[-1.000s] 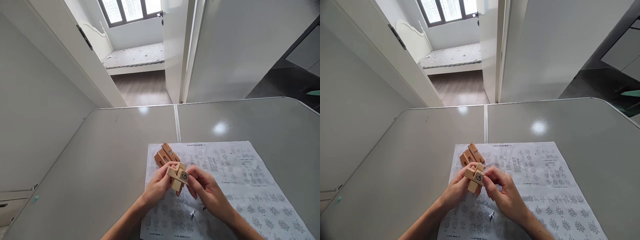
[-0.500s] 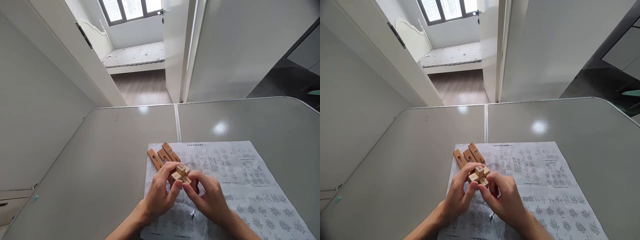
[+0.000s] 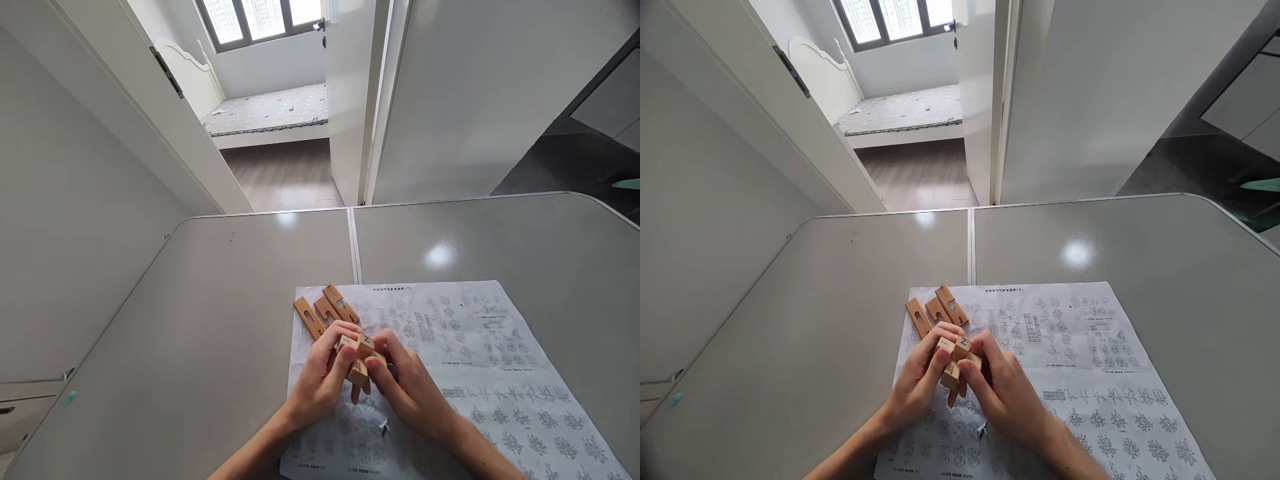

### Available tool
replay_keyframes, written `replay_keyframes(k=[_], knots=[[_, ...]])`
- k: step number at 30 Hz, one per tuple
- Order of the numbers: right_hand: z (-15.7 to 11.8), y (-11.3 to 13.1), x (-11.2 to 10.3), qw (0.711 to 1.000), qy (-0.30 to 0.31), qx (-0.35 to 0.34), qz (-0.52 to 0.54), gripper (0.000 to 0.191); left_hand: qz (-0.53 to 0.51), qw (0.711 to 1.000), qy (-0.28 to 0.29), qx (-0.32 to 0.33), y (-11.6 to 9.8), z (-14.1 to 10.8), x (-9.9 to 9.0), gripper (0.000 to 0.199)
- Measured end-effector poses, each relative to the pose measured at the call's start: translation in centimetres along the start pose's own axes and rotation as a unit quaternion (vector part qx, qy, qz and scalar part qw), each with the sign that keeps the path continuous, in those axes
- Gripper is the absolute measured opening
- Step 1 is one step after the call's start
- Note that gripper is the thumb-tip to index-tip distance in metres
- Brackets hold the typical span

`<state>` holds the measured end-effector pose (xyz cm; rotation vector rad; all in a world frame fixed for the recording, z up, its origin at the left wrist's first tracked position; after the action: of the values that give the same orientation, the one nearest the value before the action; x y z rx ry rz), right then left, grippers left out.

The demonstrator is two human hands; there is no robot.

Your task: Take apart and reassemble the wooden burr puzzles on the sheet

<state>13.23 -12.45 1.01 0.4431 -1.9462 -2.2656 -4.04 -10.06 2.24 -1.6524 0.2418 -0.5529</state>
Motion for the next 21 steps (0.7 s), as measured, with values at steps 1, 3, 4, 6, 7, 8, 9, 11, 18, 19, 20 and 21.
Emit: replay_keyframes(k=[1, 3, 4, 6, 7, 8, 9, 11, 18, 19, 20, 21], knots=[[-0.04, 0.01, 0.00, 1.000, 0.002, -0.004, -0.003, 0.020, -0.006, 1.000, 0.003, -0.007, -0.02, 0.00, 0.02, 0.037], [-0.14, -0.01, -0.03, 1.000, 0.000, -0.013, -0.014, 0.020, -0.016, 1.000, 0.011, -0.010, -0.03, 0.02, 0.06, 0.036], [-0.19, -0.02, -0.03, 1.000, -0.003, -0.017, -0.019, 0.020, -0.019, 1.000, 0.013, -0.008, -0.02, 0.04, 0.07, 0.036], [-0.24, 0.01, 0.03, 1.000, -0.008, -0.019, -0.020, 0.020, -0.022, 1.000, 0.009, 0.002, 0.00, 0.09, 0.08, 0.036], [-0.24, 0.06, 0.09, 1.000, -0.010, -0.018, -0.017, 0.020, -0.024, 1.000, 0.006, 0.005, 0.02, 0.11, 0.08, 0.036], [-0.23, 0.14, 0.18, 1.000, -0.011, -0.015, -0.012, 0.020, -0.025, 1.000, 0.003, 0.006, 0.03, 0.13, 0.08, 0.035], [-0.20, 0.24, 0.28, 1.000, -0.011, -0.013, -0.006, 0.021, -0.028, 1.000, 0.004, 0.006, 0.04, 0.14, 0.08, 0.035], [-0.12, 0.43, 0.48, 1.000, -0.011, -0.009, 0.006, 0.023, -0.031, 0.999, 0.006, 0.006, 0.05, 0.14, 0.09, 0.035], [0.36, 0.87, 0.81, 0.999, -0.038, 0.001, 0.039, 0.026, -0.003, 0.999, -0.032, 0.013, -0.08, 0.24, 0.12, 0.035], [0.38, 0.86, 0.85, 0.998, -0.043, 0.004, 0.040, 0.027, 0.005, 0.999, -0.037, 0.014, -0.12, 0.27, 0.14, 0.035], [0.37, 0.81, 0.89, 0.998, -0.048, 0.008, 0.041, 0.027, 0.013, 0.999, -0.040, 0.014, -0.16, 0.29, 0.16, 0.035], [0.32, 0.73, 0.93, 0.998, -0.051, 0.012, 0.042, 0.028, 0.022, 0.999, -0.043, 0.015, -0.21, 0.31, 0.18, 0.036]])
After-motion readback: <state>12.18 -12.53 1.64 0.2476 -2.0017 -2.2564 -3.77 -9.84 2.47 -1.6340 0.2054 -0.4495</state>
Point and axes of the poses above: each hand's wrist, its own z-axis towards the middle knuckle, its own x-axis out of the palm, y = z × x, the point moved 1 cm from there along z, towards the middle knuckle, and after that the axes turned 1 degree about -x, right-handed, at the moved point
